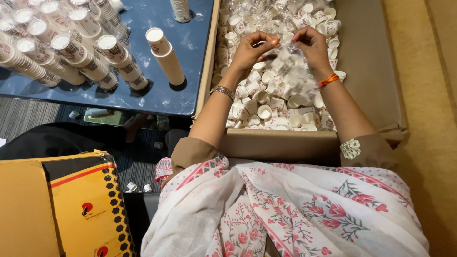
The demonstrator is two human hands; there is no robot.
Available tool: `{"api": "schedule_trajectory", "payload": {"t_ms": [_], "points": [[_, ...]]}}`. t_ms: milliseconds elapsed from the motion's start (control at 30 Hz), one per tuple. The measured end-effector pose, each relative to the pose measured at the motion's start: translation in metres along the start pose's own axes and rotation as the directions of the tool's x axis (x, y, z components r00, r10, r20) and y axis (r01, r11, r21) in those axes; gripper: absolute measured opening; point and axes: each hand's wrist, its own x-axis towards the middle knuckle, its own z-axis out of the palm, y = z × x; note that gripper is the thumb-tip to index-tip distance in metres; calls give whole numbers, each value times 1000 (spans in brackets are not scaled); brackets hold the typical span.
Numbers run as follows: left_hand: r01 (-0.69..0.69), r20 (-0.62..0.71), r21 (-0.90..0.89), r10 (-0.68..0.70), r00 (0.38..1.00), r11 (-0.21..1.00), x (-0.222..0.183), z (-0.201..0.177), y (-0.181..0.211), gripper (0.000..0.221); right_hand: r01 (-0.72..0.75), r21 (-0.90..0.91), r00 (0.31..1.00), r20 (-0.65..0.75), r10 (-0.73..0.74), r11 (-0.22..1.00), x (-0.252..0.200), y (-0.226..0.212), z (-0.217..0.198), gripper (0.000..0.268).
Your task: Sorting and packing paper cups into boxes and plastic sleeves.
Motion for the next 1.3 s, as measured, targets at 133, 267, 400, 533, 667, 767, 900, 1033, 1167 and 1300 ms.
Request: {"api": "schedule_trajectory", "payload": {"t_ms": [133,267,400,533,667,767,900,1033,1167,1300], "points": [[-20,126,100,8,992,995,4,-5,-16,24,23,80,998,-68,-18,996,2,-6,-9,17],[-44,105,169,26,994,985,6,-6,-21,17,26,55,997,-79,-22,998,0,-14,-3,19],[-304,26,263,309,951,915,21,-24,-37,18,-50,148,999,17,48,988,1,-11,-5,32],[-285,15,39,285,958,958,11,-21,-14,21,58,7,992,109,-59,998,6,26,-18,29],[-184,-36,-122,181,983,975,9,-22,-14,21,-69,19,989,135,66,997,3,13,-12,13],[-134,-69,-61,130,989,989,8,-19,-16,21,-103,83,977,193,86,991,3,12,-11,13],[-112,-15,-37,112,994,993,0,-9,3,22,-214,132,949,264,174,968,-4,-26,12,28],[-150,-9,-102,150,989,983,0,-9,-4,23,-98,-37,941,323,104,995,-20,-75,31,48],[-233,-52,-180,227,972,956,4,-3,12,19,-344,375,923,301,238,861,1,-68,31,45],[-328,-132,-164,309,942,930,-17,-7,68,18,-370,489,892,426,154,790,46,-50,65,48]]}}
